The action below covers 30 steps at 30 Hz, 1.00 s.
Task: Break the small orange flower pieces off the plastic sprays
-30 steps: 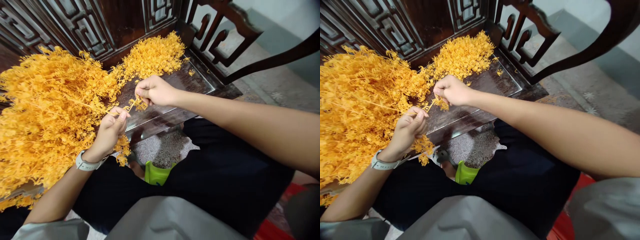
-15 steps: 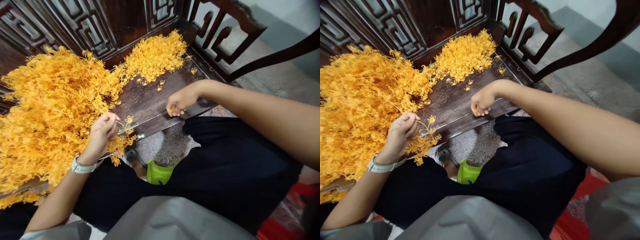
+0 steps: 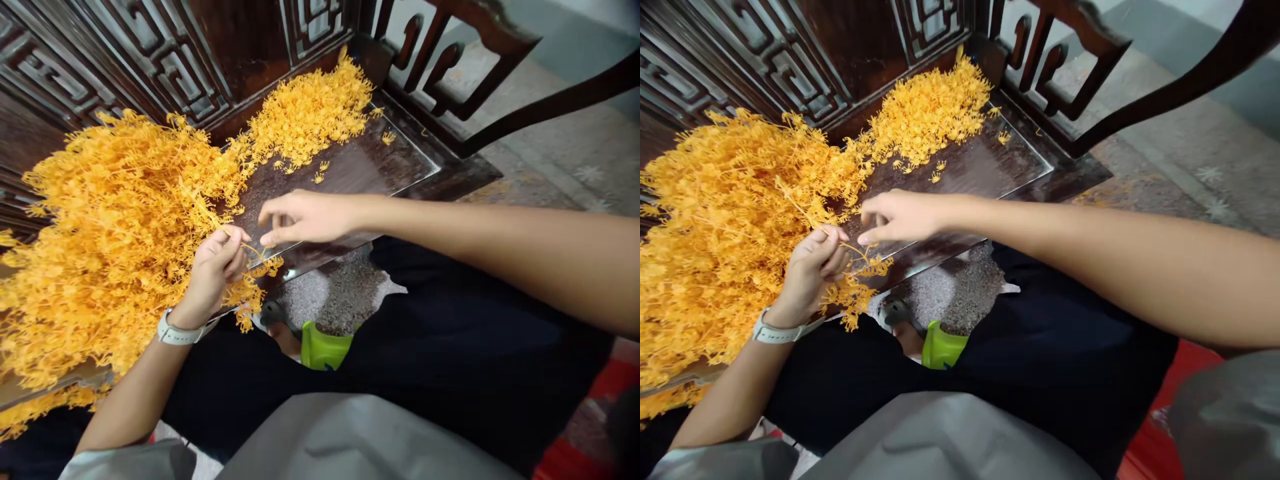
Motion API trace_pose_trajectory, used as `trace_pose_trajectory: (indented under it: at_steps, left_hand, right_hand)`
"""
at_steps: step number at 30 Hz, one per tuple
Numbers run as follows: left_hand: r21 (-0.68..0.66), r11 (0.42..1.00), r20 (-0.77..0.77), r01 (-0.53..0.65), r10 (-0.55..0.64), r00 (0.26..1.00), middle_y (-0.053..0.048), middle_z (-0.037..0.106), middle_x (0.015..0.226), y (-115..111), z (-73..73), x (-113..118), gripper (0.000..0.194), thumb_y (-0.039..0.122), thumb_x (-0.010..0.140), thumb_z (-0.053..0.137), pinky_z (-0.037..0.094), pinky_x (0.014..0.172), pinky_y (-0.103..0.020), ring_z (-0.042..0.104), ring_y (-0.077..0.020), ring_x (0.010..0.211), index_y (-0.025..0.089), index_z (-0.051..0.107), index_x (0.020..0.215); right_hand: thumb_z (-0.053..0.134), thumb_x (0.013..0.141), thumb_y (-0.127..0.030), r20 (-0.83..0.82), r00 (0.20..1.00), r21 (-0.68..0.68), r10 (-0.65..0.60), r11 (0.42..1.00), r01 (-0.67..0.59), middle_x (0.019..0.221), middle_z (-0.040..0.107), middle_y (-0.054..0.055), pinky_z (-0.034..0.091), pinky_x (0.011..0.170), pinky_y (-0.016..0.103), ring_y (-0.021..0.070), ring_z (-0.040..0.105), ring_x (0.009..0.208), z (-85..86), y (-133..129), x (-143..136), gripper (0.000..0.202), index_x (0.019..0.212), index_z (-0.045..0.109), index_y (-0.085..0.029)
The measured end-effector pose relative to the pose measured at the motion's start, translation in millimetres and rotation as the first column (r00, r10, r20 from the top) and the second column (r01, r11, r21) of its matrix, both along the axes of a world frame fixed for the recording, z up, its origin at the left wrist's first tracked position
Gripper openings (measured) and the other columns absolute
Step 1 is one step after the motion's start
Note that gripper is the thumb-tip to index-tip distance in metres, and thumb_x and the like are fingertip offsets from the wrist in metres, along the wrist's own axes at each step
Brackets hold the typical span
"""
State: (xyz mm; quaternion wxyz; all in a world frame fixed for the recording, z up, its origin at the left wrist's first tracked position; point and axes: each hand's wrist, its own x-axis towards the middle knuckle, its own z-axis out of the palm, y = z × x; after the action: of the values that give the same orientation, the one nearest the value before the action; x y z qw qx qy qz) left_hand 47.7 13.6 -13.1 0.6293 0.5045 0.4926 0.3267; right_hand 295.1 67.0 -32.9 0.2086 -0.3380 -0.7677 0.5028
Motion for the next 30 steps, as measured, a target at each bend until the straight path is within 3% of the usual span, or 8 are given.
trace_pose_trajectory:
  at_steps: [4, 14, 18, 21, 24, 26, 28, 30]
  left_hand:
    - [0.05, 0.999, -0.072, -0.011, 0.014, 0.997, 0.011, 0.03, 0.05, -0.3, -1.5, -3.3, 0.025, 0.044, 0.103, 0.072, 0.02, 0.046, -0.021, 0.019, -0.0094, 0.045, 0.021, 0.069, 0.112]
    - [0.21, 0.969, -0.315, 0.129, -0.057, 0.947, 0.003, 0.036, 0.054, -23.3, -1.6, 1.1, 0.054, 0.064, 0.101, 0.068, 0.027, 0.047, -0.026, 0.032, -0.0117, 0.048, 0.018, 0.069, 0.072]
    - [0.287, 0.952, -0.359, 0.107, 0.003, 0.933, 0.002, 0.04, 0.057, -17.7, 1.0, -14.5, 0.054, 0.064, 0.102, 0.066, 0.03, 0.049, -0.027, 0.036, -0.0126, 0.05, 0.019, 0.068, 0.072]
    - [0.3, 0.951, -0.377, 0.071, 0.05, 0.925, 0.003, 0.037, 0.054, -5.2, -1.8, -21.3, 0.053, 0.067, 0.099, 0.068, 0.031, 0.051, -0.027, 0.033, -0.0124, 0.05, 0.018, 0.07, 0.077]
    - [0.295, 0.954, -0.368, 0.054, 0.061, 0.928, 0.003, 0.039, 0.055, -0.4, -3.4, -20.9, 0.054, 0.067, 0.099, 0.068, 0.034, 0.053, -0.026, 0.036, -0.0125, 0.051, 0.018, 0.07, 0.077]
    - [0.268, 0.961, -0.364, 0.072, 0.032, 0.931, 0.003, 0.038, 0.056, -1.4, -4.5, -18.5, 0.054, 0.067, 0.099, 0.067, 0.032, 0.052, -0.026, 0.035, -0.0122, 0.052, 0.018, 0.071, 0.078]
    - [0.235, 0.968, -0.359, 0.09, 0.0, 0.933, 0.003, 0.037, 0.057, -2.9, -6.2, -15.7, 0.054, 0.068, 0.099, 0.067, 0.028, 0.051, -0.026, 0.033, -0.0118, 0.051, 0.018, 0.072, 0.079]
    - [0.218, 0.971, -0.355, 0.1, -0.016, 0.935, 0.004, 0.036, 0.057, -3.1, -7.6, -12.7, 0.056, 0.069, 0.098, 0.067, 0.026, 0.05, -0.025, 0.031, -0.0113, 0.051, 0.017, 0.071, 0.078]
  right_hand:
    - [0.067, 0.103, -0.017, 0.032, 0.997, 0.144, 0.073, 0.987, -0.077, 0.073, 0.059, -0.002, 0.037, 0.073, 0.031, 0.0126, 0.049, 0.07, 0.9, 0.4, -0.3, 0.026, 0.078, 0.059, -0.018]
    - [0.06, 0.09, 0.0, 0.38, 0.821, 0.248, -0.426, 0.902, 0.353, 0.076, 0.063, 0.002, 0.038, 0.081, 0.032, 0.0158, 0.054, 0.079, -23.5, 56.0, 89.8, 0.024, 0.073, 0.061, -0.017]
    - [0.075, 0.076, -0.001, 0.618, 0.786, -0.19, 0.029, 0.975, 0.113, 0.067, 0.07, 0.002, 0.044, 0.073, 0.03, 0.016, 0.062, 0.069, -36.0, 42.3, 121.6, 0.013, 0.071, 0.075, -0.012]
    - [0.09, 0.077, -0.022, 0.457, 0.793, -0.589, 0.403, 0.805, -0.07, 0.07, 0.073, 0.004, 0.047, 0.066, 0.03, 0.0164, 0.064, 0.064, -35.4, 34.0, 119.8, 0.016, 0.082, 0.079, -0.011]
    - [0.088, 0.087, -0.041, -0.034, 0.997, -0.535, -0.07, 0.844, 0.04, 0.082, 0.076, 0.006, 0.052, 0.072, 0.028, 0.0149, 0.066, 0.073, -17.7, 43.3, 114.1, 0.03, 0.091, 0.073, -0.016]
    - [0.073, 0.099, -0.05, -0.363, 0.766, -0.531, -0.53, 0.794, 0.297, 0.09, 0.078, 0.007, 0.054, 0.074, 0.027, 0.0144, 0.066, 0.077, -1.8, 52.5, 110.8, 0.031, 0.099, 0.066, -0.02]
    - [0.06, 0.106, -0.052, -0.422, 0.588, -0.617, -0.69, 0.694, 0.372, 0.096, 0.08, 0.008, 0.055, 0.07, 0.027, 0.0152, 0.067, 0.076, 9.8, 56.5, 105.4, 0.03, 0.107, 0.063, -0.022]
    - [0.065, 0.104, -0.045, -0.334, 0.7, -0.607, -0.631, 0.712, 0.353, 0.098, 0.081, 0.009, 0.054, 0.065, 0.027, 0.0149, 0.067, 0.072, 13.2, 53.4, 96.3, 0.025, 0.11, 0.066, -0.02]
